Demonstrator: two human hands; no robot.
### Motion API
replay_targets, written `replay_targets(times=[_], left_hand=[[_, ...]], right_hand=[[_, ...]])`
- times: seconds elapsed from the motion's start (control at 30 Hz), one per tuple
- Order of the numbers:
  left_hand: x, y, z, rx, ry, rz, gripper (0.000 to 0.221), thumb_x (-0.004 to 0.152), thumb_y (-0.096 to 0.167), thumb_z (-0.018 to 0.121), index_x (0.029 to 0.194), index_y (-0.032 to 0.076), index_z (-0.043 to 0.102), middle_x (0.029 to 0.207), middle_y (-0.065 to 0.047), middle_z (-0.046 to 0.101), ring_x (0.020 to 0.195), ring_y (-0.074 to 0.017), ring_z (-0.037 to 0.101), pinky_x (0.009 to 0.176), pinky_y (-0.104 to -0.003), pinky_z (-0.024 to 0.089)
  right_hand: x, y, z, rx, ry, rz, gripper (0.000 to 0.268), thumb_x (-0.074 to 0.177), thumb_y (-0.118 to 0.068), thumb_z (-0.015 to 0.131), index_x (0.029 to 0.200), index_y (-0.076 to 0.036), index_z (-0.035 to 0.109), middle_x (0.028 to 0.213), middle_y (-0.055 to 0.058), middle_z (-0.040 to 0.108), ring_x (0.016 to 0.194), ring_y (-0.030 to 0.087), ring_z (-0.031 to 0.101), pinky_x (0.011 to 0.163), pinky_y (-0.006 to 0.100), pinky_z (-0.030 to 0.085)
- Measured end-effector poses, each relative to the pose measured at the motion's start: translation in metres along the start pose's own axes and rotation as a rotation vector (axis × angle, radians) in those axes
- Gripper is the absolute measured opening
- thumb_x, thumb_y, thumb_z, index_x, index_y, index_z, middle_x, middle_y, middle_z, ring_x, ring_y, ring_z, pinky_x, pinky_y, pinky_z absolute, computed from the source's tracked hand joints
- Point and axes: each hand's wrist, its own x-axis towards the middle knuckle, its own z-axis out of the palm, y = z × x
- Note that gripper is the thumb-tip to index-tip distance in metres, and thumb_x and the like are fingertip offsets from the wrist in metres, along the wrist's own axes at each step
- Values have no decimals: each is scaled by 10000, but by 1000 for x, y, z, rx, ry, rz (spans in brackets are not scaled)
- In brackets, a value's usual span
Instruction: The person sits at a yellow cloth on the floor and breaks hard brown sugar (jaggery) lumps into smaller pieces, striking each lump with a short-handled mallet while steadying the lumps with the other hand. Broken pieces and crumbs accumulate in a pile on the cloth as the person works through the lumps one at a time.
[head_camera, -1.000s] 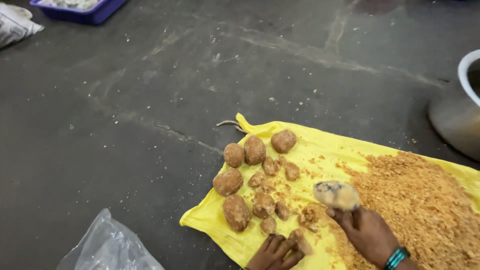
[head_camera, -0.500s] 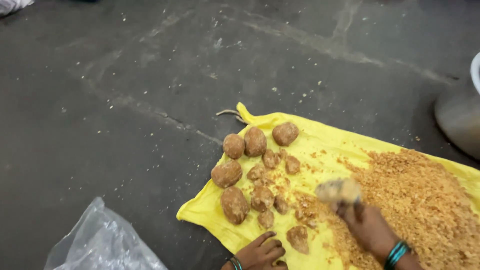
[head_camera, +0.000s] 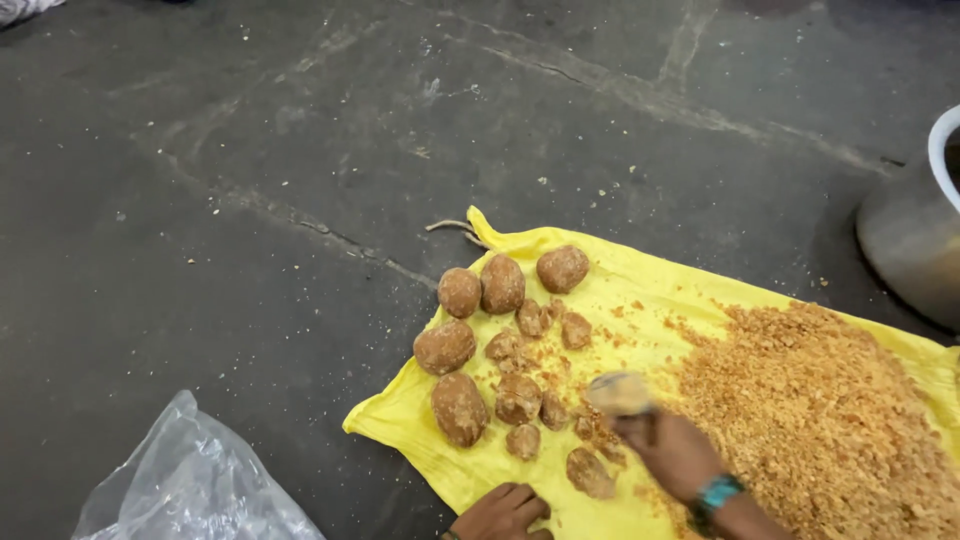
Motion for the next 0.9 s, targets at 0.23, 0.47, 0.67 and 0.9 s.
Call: replay_targets(times=[0.23,0.47,0.67,0.9], left_hand=[[93,59,-82,204,76,-65,707,664,338,810,1334,237,609,1428,-213,551,1199,-391,568,911,-517,490],[101,45,-59,122,64,-151,797,822,385,843,1491,96,520,1522,-223,449,1377,-393,482,1108,-582,414],[108,49,-77,211,128,-132,450,858,221,724,1249,34,603,1212,-153,612,1194,-342,571,1094,-523,435],[34,38,-22,325,355,-167,193,913,166,649,1100,118,646,1041,-95,582,1067,-287,571,1040,-491,446]], right_hand=[[-40,-59,-54,419,-150,241,550,929,-522,622,1313,-129,644,635,36,508,441,165,406,442,372,412],[15,59,13,-94,74,-42,545,903,-612,584,1149,-150,738,601,-9,587,470,94,476,483,330,460],[-30,-1,-41,96,-56,95,617,937,-602,649,1060,2,693,609,98,586,485,214,576,477,383,506],[-9,38,28,-205,-22,-4,595,950,-641,465,1148,-123,680,647,72,701,517,171,640,511,347,531]])
